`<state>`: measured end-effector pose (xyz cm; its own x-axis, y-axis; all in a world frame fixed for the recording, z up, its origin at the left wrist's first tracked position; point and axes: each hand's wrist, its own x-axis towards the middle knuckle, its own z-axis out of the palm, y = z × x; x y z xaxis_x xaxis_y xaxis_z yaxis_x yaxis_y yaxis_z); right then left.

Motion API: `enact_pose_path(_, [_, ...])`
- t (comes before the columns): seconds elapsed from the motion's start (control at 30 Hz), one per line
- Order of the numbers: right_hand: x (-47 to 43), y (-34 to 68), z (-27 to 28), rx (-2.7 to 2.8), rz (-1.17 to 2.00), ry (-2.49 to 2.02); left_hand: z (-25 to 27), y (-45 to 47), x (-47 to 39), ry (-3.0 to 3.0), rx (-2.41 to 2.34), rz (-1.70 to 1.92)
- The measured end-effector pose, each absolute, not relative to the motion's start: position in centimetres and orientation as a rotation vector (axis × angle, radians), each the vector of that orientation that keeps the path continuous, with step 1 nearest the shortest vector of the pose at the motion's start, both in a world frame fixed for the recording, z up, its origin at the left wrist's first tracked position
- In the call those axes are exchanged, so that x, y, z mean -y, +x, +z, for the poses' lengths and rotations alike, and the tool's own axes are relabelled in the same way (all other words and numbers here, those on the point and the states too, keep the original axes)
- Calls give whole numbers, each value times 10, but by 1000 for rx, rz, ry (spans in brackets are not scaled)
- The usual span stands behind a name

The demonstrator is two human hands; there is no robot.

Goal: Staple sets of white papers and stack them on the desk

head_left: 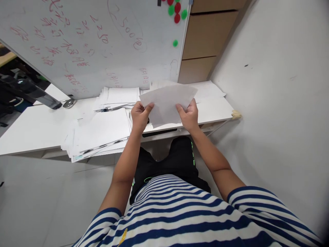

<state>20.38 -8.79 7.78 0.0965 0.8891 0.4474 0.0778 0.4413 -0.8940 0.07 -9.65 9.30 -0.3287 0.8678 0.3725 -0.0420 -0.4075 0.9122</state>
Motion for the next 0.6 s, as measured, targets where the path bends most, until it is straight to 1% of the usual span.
enact_pose_path(0.17, [87,201,86,1347,837,-919,103,-3,97,1225,-1207,1817])
enact_pose_path(0.4, [79,206,59,1298,1051,-872,91,-11,96,1254,-1339,1715])
enact_pose_path(0.6, [80,208,46,1266,1076,-889,82,-5,95,1165,-1211,1578])
